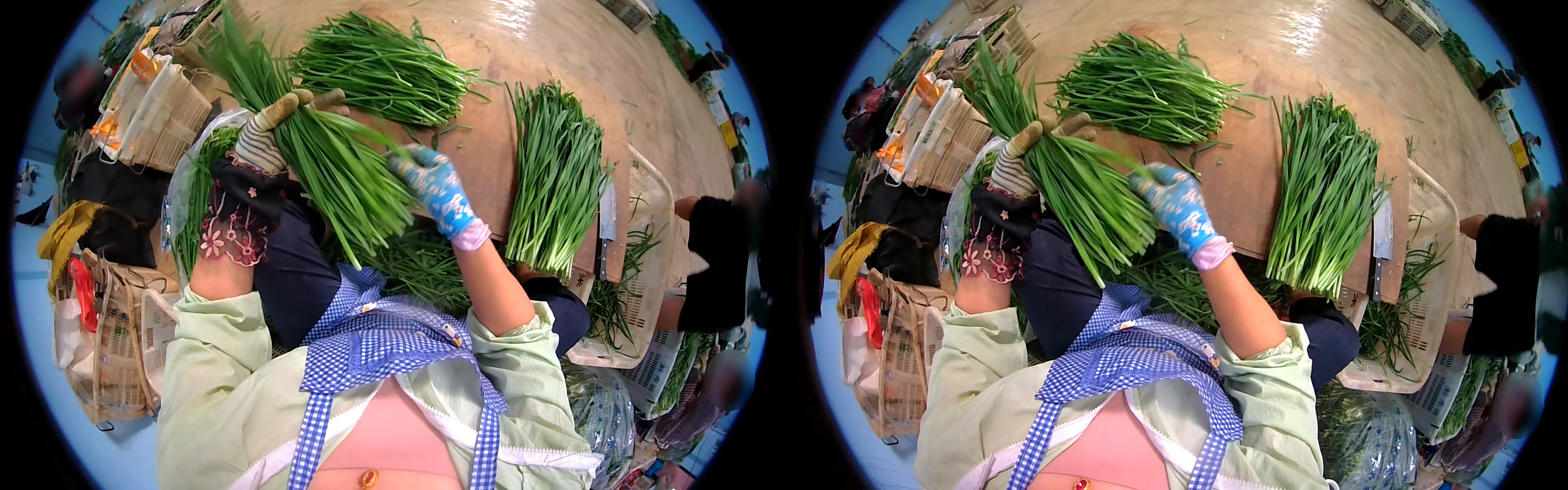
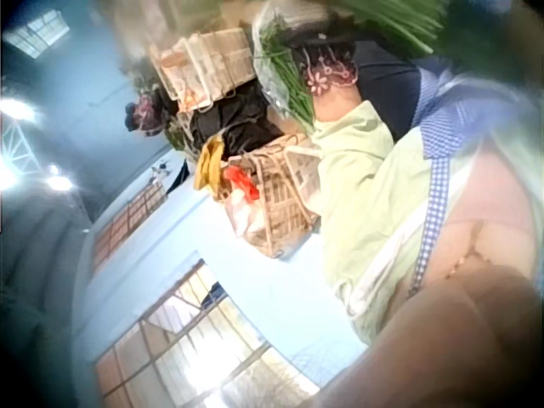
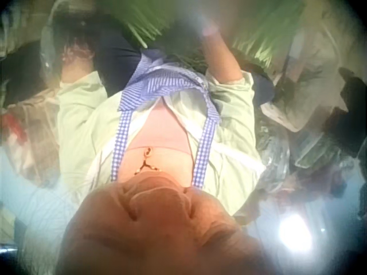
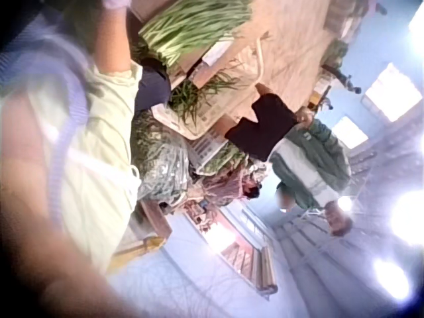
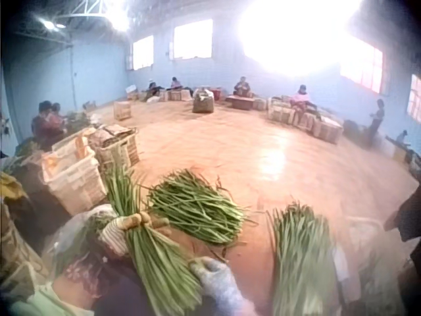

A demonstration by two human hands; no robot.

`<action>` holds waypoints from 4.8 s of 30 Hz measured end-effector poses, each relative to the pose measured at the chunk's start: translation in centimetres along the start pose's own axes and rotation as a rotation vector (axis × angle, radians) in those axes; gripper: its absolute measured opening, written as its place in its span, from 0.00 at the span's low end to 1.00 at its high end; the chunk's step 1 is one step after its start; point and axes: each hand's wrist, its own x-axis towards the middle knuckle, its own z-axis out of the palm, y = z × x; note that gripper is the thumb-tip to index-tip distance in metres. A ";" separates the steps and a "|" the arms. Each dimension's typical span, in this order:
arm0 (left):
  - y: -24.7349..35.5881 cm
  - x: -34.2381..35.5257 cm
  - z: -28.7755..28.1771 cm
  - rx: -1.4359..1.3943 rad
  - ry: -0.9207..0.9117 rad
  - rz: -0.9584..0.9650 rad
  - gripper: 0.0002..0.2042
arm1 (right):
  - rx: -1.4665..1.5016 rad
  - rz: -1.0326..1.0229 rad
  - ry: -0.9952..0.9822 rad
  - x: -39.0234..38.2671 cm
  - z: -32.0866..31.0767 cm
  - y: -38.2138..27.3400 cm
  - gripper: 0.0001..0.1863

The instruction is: The person sits at a wooden table in a market setting, wearing gloves and an apron. They repeatedly pick up bunches of green onions, trim the root ends with a knife, and bundle them with red rubber bands. The prepared bundles are placed into white plastic baskets.

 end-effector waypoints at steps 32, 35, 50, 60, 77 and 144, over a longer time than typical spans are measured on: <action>-0.7 -2.9 -2.1 -0.108 0.466 0.117 0.09 | -0.444 -0.338 0.135 -0.1 0.4 0.3 0.15; -0.9 -2.8 -1.8 -0.085 0.425 0.144 0.11 | -0.524 -0.411 0.179 -0.1 0.8 1.0 0.11; -1.2 -3.0 -4.1 -0.065 0.389 0.187 0.14 | 0.298 -0.135 0.073 -1.2 -4.6 3.7 0.19; -1.5 -2.9 -2.3 -0.051 0.278 0.047 0.13 | 0.400 0.022 0.002 -1.4 -0.1 3.6 0.13; -2.7 -3.7 -3.3 -0.108 0.429 -0.049 0.07 | 0.067 0.003 0.052 -3.9 -2.3 2.2 0.13; -3.7 -4.4 -2.8 -0.312 0.720 0.063 0.10 | 0.467 0.231 0.244 0.8 2.2 5.4 0.29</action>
